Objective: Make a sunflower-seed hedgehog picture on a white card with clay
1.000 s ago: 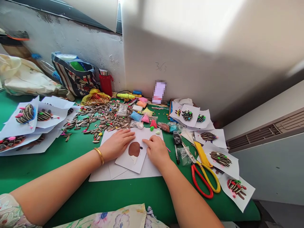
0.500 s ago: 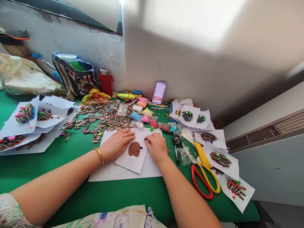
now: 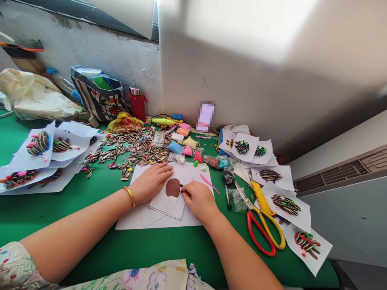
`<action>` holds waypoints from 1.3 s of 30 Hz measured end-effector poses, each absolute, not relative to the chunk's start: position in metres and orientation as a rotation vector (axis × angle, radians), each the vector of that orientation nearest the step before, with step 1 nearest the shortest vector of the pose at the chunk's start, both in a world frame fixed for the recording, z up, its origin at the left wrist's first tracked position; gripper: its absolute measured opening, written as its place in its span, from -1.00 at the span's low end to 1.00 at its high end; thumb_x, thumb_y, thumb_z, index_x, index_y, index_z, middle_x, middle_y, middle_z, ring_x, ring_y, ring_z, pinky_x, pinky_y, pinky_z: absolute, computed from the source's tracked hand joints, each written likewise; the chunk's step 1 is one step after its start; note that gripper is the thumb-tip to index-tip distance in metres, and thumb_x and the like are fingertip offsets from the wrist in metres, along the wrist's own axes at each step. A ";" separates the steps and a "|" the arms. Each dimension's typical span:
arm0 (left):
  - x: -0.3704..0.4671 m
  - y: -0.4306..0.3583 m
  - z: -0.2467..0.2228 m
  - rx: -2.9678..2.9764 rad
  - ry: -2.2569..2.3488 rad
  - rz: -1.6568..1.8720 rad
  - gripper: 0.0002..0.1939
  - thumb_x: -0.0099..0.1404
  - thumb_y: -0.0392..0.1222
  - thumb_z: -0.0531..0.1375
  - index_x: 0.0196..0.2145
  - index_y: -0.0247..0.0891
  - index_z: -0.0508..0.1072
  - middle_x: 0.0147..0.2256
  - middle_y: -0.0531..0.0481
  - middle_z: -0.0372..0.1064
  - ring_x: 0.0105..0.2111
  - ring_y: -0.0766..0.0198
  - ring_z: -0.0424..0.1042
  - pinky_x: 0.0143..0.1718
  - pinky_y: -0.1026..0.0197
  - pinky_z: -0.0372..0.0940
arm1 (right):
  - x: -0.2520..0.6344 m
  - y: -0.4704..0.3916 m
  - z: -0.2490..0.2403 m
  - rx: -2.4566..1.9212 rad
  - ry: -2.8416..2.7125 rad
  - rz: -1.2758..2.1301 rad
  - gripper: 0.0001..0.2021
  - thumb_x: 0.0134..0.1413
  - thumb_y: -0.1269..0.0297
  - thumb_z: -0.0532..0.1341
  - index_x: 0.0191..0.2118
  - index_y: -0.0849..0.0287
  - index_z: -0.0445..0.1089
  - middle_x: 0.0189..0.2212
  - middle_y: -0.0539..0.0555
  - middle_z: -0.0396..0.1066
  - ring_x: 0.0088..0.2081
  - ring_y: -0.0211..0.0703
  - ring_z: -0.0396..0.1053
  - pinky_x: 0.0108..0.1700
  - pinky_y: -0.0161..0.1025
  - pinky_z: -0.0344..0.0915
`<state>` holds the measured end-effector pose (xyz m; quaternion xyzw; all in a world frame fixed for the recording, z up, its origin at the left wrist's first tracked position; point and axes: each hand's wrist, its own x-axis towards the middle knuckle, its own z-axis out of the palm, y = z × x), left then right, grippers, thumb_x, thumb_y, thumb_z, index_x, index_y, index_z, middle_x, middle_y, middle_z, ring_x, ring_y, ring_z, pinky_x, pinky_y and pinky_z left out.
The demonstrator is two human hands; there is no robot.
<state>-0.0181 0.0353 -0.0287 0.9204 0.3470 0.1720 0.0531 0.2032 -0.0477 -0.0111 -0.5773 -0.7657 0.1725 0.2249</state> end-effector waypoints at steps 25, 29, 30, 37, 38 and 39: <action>-0.019 0.035 -0.032 2.788 1.069 0.502 -0.61 0.42 -0.31 0.00 0.14 -0.20 0.41 0.19 -0.11 0.33 0.24 0.00 0.22 0.24 -0.18 0.14 | 0.197 -0.047 -0.015 -1.623 -2.141 0.419 -0.87 0.10 0.47 0.24 -0.31 0.11 0.51 -0.35 0.01 0.51 -0.28 -0.16 0.42 -0.25 -0.26 0.27; -0.019 0.036 -0.033 2.776 1.066 0.532 -0.61 0.42 -0.30 0.01 0.14 -0.17 0.41 0.19 -0.11 0.33 0.24 0.02 0.22 0.25 -0.16 0.14 | 0.200 -0.049 -0.013 -1.587 -2.141 0.463 -0.84 0.14 0.43 0.24 -0.24 0.07 0.55 -0.29 0.01 0.53 -0.23 -0.17 0.45 -0.18 -0.26 0.32; -0.019 0.036 -0.033 2.773 1.065 0.535 -0.61 0.42 -0.30 0.01 0.14 -0.17 0.41 0.18 -0.11 0.33 0.24 0.02 0.22 0.25 -0.16 0.14 | 0.202 -0.050 -0.013 -1.577 -2.137 0.479 -0.83 0.15 0.42 0.23 -0.21 0.06 0.55 -0.27 0.01 0.54 -0.21 -0.18 0.46 -0.16 -0.26 0.33; -0.018 0.034 -0.028 2.761 1.080 0.494 -0.62 0.43 -0.28 0.01 0.13 -0.20 0.42 0.18 -0.12 0.34 0.24 0.00 0.22 0.24 -0.18 0.15 | 0.213 -0.057 -0.004 -1.572 -2.256 0.509 -0.69 0.23 0.39 0.15 0.00 -0.01 0.52 -0.16 0.03 0.52 -0.16 -0.18 0.46 -0.12 -0.28 0.36; -0.018 0.034 -0.028 2.759 1.080 0.495 -0.62 0.43 -0.28 0.01 0.13 -0.19 0.42 0.18 -0.12 0.33 0.24 0.01 0.22 0.25 -0.19 0.14 | 0.214 -0.058 -0.003 -1.572 -2.280 0.494 -0.69 0.23 0.39 0.15 0.00 -0.01 0.52 -0.16 0.04 0.51 -0.17 -0.18 0.46 -0.12 -0.27 0.36; -0.018 0.034 -0.028 2.756 1.081 0.496 -0.62 0.43 -0.28 0.01 0.13 -0.18 0.42 0.19 -0.12 0.33 0.24 0.01 0.22 0.25 -0.18 0.14 | 0.214 -0.059 -0.001 -1.571 -2.306 0.474 -0.68 0.23 0.40 0.14 0.00 -0.02 0.52 -0.16 0.04 0.51 -0.17 -0.17 0.46 -0.12 -0.27 0.36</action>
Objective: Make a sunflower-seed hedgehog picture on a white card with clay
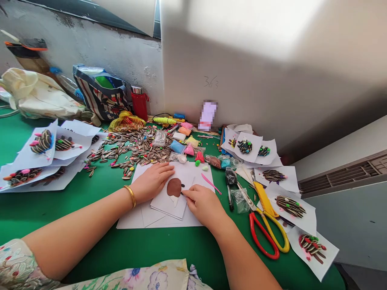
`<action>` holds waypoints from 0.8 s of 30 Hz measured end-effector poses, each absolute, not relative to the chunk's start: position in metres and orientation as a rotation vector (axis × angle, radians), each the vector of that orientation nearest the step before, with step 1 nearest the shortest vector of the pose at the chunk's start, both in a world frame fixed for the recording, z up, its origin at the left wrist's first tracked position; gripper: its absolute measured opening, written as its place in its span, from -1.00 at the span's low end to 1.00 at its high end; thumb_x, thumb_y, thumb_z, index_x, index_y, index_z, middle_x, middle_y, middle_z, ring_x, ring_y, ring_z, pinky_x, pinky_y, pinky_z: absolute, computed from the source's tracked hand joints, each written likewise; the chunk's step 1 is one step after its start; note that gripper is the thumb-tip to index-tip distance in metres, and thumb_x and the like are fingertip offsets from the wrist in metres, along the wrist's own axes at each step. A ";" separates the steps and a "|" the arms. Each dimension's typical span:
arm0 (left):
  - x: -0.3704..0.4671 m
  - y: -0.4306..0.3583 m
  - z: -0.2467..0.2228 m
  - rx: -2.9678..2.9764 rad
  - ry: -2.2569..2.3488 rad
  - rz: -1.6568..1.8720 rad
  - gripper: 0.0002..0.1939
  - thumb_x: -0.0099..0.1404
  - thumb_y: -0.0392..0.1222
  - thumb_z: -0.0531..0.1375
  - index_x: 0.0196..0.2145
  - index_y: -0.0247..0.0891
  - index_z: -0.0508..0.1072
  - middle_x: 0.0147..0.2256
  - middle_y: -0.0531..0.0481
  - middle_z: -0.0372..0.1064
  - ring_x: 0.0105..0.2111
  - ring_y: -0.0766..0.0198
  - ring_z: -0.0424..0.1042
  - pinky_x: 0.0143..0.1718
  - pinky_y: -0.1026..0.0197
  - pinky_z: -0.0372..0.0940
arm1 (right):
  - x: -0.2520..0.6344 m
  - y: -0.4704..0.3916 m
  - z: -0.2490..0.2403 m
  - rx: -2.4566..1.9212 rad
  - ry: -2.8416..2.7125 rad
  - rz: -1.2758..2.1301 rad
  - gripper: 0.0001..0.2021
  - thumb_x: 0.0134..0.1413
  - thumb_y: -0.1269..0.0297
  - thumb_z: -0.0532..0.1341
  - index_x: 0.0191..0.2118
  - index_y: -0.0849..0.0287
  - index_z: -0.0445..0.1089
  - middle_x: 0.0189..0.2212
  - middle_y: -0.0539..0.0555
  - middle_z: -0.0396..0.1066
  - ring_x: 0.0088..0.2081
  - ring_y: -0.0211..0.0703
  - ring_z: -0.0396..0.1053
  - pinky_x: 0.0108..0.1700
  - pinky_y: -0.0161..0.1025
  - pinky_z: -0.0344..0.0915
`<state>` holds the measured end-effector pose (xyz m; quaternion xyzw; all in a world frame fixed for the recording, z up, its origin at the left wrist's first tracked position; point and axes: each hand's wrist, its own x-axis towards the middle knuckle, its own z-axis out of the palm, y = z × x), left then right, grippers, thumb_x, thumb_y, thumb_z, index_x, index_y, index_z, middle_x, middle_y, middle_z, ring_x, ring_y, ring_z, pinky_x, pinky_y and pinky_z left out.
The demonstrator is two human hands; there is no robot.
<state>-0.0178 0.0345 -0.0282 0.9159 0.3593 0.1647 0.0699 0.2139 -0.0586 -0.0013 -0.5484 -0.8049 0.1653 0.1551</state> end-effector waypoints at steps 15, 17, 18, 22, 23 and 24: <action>-0.018 0.035 -0.030 2.767 1.085 0.494 -0.61 0.44 -0.27 -0.01 0.15 -0.17 0.41 0.19 -0.10 0.32 0.24 0.01 0.22 0.25 -0.17 0.12 | 0.209 -0.060 -0.008 -1.553 -2.501 0.176 -0.67 0.25 0.40 0.13 0.03 0.00 0.51 -0.24 0.11 0.46 -0.27 -0.11 0.38 -0.23 -0.19 0.27; -0.019 0.035 -0.030 2.767 1.080 0.501 -0.61 0.44 -0.28 0.00 0.14 -0.17 0.41 0.19 -0.10 0.32 0.24 0.02 0.22 0.25 -0.17 0.13 | 0.209 -0.061 -0.007 -1.557 -2.488 0.202 -0.67 0.25 0.39 0.12 0.02 0.00 0.52 -0.24 0.11 0.46 -0.26 -0.11 0.38 -0.22 -0.19 0.28; -0.019 0.035 -0.030 2.769 1.079 0.498 -0.61 0.43 -0.28 -0.01 0.14 -0.17 0.41 0.19 -0.10 0.32 0.24 0.02 0.21 0.25 -0.17 0.13 | 0.209 -0.060 -0.006 -1.553 -2.469 0.238 -0.67 0.25 0.39 0.12 0.02 0.01 0.52 -0.23 0.11 0.46 -0.25 -0.11 0.39 -0.21 -0.20 0.30; -0.019 0.035 -0.030 2.775 1.082 0.484 -0.61 0.44 -0.28 -0.02 0.14 -0.18 0.41 0.19 -0.10 0.33 0.24 0.02 0.22 0.25 -0.16 0.12 | 0.212 -0.059 -0.001 -1.552 -2.336 0.401 -0.64 0.26 0.42 0.09 0.07 0.06 0.48 -0.16 0.10 0.48 -0.18 -0.15 0.43 -0.14 -0.25 0.34; -0.019 0.035 -0.030 2.774 1.082 0.482 -0.61 0.44 -0.28 -0.02 0.14 -0.19 0.41 0.19 -0.10 0.33 0.24 0.02 0.22 0.25 -0.16 0.13 | 0.213 -0.059 0.000 -1.560 -2.319 0.414 -0.64 0.25 0.43 0.09 0.08 0.07 0.48 -0.16 0.09 0.49 -0.18 -0.16 0.43 -0.13 -0.25 0.35; -0.018 0.035 -0.029 2.772 1.082 0.481 -0.61 0.44 -0.28 -0.02 0.14 -0.19 0.41 0.19 -0.10 0.33 0.24 0.01 0.22 0.25 -0.17 0.13 | 0.213 -0.059 0.001 -1.565 -2.318 0.416 -0.63 0.24 0.44 0.09 0.07 0.07 0.48 -0.16 0.09 0.48 -0.18 -0.16 0.43 -0.12 -0.25 0.35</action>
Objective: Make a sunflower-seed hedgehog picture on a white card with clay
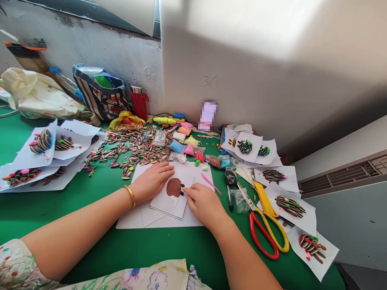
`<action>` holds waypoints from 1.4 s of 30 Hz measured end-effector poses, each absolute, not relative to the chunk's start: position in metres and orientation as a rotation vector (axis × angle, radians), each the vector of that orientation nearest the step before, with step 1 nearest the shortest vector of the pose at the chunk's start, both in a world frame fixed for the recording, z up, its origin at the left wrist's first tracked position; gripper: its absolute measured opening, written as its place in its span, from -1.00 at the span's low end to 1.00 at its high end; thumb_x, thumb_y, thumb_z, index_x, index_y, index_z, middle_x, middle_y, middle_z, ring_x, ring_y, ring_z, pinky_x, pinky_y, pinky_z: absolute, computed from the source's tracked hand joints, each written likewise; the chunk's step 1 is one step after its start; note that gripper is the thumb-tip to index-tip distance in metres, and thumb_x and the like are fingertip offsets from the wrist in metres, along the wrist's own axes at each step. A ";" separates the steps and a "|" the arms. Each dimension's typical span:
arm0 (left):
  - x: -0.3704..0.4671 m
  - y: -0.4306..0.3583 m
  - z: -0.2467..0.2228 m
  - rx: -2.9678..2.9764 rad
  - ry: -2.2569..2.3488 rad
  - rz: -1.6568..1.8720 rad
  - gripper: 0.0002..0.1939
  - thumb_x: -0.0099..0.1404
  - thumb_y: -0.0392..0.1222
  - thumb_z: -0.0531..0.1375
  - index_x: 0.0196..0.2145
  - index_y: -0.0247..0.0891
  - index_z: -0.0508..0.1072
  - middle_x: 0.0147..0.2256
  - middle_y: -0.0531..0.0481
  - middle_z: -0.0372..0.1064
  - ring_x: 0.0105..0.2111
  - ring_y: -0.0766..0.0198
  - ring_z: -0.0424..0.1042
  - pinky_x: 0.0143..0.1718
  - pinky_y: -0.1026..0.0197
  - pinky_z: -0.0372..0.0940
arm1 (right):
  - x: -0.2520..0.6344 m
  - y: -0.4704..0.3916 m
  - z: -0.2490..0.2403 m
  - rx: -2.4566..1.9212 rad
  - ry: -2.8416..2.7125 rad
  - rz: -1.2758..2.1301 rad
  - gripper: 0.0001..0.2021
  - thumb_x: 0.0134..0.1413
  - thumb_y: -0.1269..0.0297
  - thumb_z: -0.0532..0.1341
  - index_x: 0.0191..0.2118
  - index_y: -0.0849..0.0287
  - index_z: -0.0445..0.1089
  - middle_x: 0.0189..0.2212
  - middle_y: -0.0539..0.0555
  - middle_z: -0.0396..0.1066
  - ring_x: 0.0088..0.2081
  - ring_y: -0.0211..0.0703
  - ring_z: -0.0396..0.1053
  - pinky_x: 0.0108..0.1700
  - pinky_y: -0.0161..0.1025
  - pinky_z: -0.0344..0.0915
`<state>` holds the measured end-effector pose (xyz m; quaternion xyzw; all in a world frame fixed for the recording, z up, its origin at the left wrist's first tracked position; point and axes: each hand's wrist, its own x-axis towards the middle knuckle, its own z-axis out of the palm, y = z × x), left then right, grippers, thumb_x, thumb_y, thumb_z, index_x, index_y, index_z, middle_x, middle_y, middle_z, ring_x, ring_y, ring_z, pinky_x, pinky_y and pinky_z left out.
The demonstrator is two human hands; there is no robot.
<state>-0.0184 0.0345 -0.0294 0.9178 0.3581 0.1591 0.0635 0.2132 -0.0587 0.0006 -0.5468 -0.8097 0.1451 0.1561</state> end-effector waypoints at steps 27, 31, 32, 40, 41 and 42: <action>-0.018 0.034 -0.029 2.805 1.076 0.491 -0.62 0.42 -0.32 0.00 0.12 -0.24 0.41 0.19 -0.10 0.33 0.23 0.00 0.23 0.23 -0.18 0.15 | 0.195 -0.049 -0.023 -1.635 -2.041 0.446 -0.93 0.12 0.41 0.28 -0.36 0.12 0.48 -0.37 0.00 0.44 -0.27 -0.19 0.38 -0.24 -0.27 0.25; -0.019 0.035 -0.029 2.799 1.073 0.493 -0.61 0.41 -0.33 0.00 0.12 -0.22 0.41 0.19 -0.10 0.33 0.23 0.00 0.23 0.24 -0.18 0.14 | 0.194 -0.049 -0.023 -1.611 -2.022 0.474 -0.95 0.12 0.39 0.28 -0.34 0.11 0.49 -0.37 0.00 0.44 -0.28 -0.19 0.39 -0.24 -0.27 0.26; -0.019 0.035 -0.030 2.797 1.073 0.493 -0.61 0.41 -0.33 0.01 0.12 -0.22 0.41 0.20 -0.10 0.32 0.23 0.00 0.23 0.24 -0.18 0.14 | 0.196 -0.049 -0.022 -1.607 -2.014 0.485 -0.96 0.13 0.36 0.28 -0.31 0.11 0.49 -0.36 0.00 0.45 -0.29 -0.19 0.39 -0.24 -0.27 0.27; -0.020 0.038 -0.033 2.786 1.045 0.539 -0.60 0.39 -0.35 0.02 0.12 -0.21 0.42 0.17 -0.12 0.34 0.23 -0.01 0.23 0.23 -0.17 0.17 | 0.246 -0.035 -0.010 -2.117 -1.960 -0.007 -0.76 0.26 0.26 0.17 0.00 0.13 0.45 -0.09 0.15 0.43 -0.09 -0.02 0.37 -0.07 -0.16 0.24; -0.020 0.039 -0.033 2.791 1.040 0.540 -0.60 0.39 -0.36 0.02 0.12 -0.21 0.43 0.17 -0.12 0.34 0.23 -0.01 0.23 0.22 -0.16 0.17 | 0.250 -0.033 -0.010 -2.202 -1.975 -0.019 -0.76 0.26 0.24 0.17 -0.01 0.13 0.45 -0.11 0.15 0.43 -0.10 -0.01 0.38 -0.09 -0.16 0.24; -0.020 0.039 -0.034 2.794 1.035 0.545 -0.60 0.39 -0.36 0.02 0.11 -0.21 0.43 0.17 -0.12 0.34 0.23 -0.01 0.23 0.22 -0.15 0.18 | 0.253 -0.031 -0.011 -2.267 -1.986 -0.024 -0.78 0.27 0.24 0.16 -0.03 0.12 0.45 -0.13 0.14 0.43 -0.11 -0.01 0.38 -0.12 -0.18 0.23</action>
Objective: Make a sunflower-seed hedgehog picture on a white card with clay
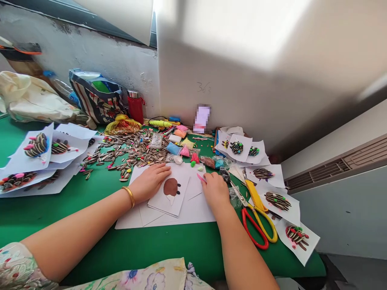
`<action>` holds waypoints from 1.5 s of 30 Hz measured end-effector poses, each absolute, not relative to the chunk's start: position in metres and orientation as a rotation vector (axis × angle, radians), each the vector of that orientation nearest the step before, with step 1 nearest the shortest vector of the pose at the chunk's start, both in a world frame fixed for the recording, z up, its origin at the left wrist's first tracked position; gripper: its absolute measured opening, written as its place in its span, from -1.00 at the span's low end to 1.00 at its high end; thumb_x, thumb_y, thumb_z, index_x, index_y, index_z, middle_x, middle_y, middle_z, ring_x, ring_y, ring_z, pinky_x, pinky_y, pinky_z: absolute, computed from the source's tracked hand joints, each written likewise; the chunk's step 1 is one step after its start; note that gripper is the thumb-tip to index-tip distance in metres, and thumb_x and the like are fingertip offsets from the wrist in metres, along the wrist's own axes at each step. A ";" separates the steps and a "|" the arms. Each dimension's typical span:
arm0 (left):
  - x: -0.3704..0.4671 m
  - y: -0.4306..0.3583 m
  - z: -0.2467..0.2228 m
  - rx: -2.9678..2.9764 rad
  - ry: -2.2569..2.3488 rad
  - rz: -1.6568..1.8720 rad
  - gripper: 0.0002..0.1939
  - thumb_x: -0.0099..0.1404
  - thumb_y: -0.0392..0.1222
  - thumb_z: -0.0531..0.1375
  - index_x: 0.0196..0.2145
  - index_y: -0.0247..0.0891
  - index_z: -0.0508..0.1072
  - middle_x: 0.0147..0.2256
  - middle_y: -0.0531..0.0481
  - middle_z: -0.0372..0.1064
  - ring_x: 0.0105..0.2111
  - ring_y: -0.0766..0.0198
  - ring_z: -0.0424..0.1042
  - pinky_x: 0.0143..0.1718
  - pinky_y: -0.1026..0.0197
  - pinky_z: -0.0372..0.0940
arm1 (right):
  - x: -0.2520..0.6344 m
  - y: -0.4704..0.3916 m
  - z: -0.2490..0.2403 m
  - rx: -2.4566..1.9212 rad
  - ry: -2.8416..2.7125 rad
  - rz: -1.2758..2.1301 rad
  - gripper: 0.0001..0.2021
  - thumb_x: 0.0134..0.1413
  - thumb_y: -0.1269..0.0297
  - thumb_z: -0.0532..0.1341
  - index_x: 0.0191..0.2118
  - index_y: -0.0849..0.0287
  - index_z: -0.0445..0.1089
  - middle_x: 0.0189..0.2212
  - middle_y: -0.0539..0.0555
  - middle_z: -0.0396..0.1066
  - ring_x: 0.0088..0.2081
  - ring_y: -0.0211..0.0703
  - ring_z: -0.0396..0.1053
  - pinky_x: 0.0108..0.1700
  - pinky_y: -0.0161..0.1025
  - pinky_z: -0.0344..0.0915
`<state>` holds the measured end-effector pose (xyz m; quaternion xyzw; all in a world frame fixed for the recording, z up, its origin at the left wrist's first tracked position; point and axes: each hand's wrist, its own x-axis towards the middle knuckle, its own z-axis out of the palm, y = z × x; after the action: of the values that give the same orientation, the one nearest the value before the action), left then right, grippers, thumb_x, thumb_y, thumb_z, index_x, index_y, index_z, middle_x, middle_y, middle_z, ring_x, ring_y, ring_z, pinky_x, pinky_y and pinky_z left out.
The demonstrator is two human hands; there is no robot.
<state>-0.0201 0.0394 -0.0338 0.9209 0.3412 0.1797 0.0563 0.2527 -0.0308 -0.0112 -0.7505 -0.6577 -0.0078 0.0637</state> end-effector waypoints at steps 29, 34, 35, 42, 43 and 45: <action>-0.005 0.005 -0.009 2.831 0.870 0.385 -0.54 0.36 0.06 0.17 0.14 -0.16 0.41 0.16 -0.13 0.34 0.18 0.02 0.27 0.30 -0.15 -0.02 | 0.245 -0.015 0.006 -1.980 -2.127 0.062 -0.84 0.24 0.40 0.07 -0.20 0.13 0.39 -0.32 0.05 0.46 -0.25 -0.12 0.36 -0.29 -0.25 0.13; -0.008 0.009 -0.011 2.800 0.804 0.406 -0.55 0.38 0.00 0.15 0.18 -0.12 0.36 0.18 -0.11 0.33 0.24 0.07 0.23 0.36 -0.16 -0.19 | 0.263 -0.020 0.002 -1.686 -2.277 0.326 -0.84 0.18 0.44 0.16 -0.18 0.11 0.45 -0.12 0.08 0.42 -0.04 -0.10 0.31 -0.03 -0.21 0.21; -0.008 0.010 -0.011 2.796 0.782 0.409 -0.55 0.39 -0.02 0.14 0.19 -0.11 0.35 0.19 -0.11 0.33 0.25 0.08 0.22 0.37 -0.16 -0.21 | 0.265 -0.021 0.002 -1.641 -2.321 0.389 -0.86 0.17 0.42 0.20 -0.18 0.10 0.45 -0.11 0.07 0.41 -0.02 -0.09 0.30 -0.01 -0.20 0.21; -0.014 0.017 -0.011 2.782 0.708 0.393 -0.55 0.39 -0.11 0.12 0.22 -0.09 0.32 0.23 -0.10 0.28 0.30 0.07 0.14 0.37 -0.20 -0.25 | 0.264 -0.020 0.003 -1.757 -2.341 0.399 -0.97 0.15 0.36 0.29 -0.27 0.13 0.44 -0.22 0.07 0.40 -0.10 -0.09 0.30 -0.05 -0.18 0.23; -0.014 0.017 -0.011 2.785 0.702 0.402 -0.55 0.39 -0.13 0.11 0.21 -0.09 0.32 0.23 -0.10 0.29 0.30 0.07 0.15 0.37 -0.20 -0.24 | 0.263 -0.019 0.002 -1.770 -2.347 0.345 -0.98 0.16 0.34 0.29 -0.28 0.13 0.44 -0.21 0.07 0.40 -0.10 -0.08 0.29 -0.06 -0.18 0.23; -0.014 0.017 -0.010 2.795 0.697 0.420 -0.57 0.39 -0.14 0.11 0.20 -0.09 0.34 0.23 -0.12 0.27 0.30 0.06 0.15 0.37 -0.20 -0.20 | 0.263 -0.019 0.000 -1.775 -2.391 0.236 -0.95 0.21 0.31 0.25 -0.29 0.13 0.44 -0.20 0.09 0.40 -0.11 -0.07 0.28 -0.08 -0.17 0.22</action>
<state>-0.0137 0.0171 -0.0105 0.9538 0.2380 0.1432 0.1148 0.2625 -0.0190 -0.0004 -0.5924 -0.7981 0.0786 0.0774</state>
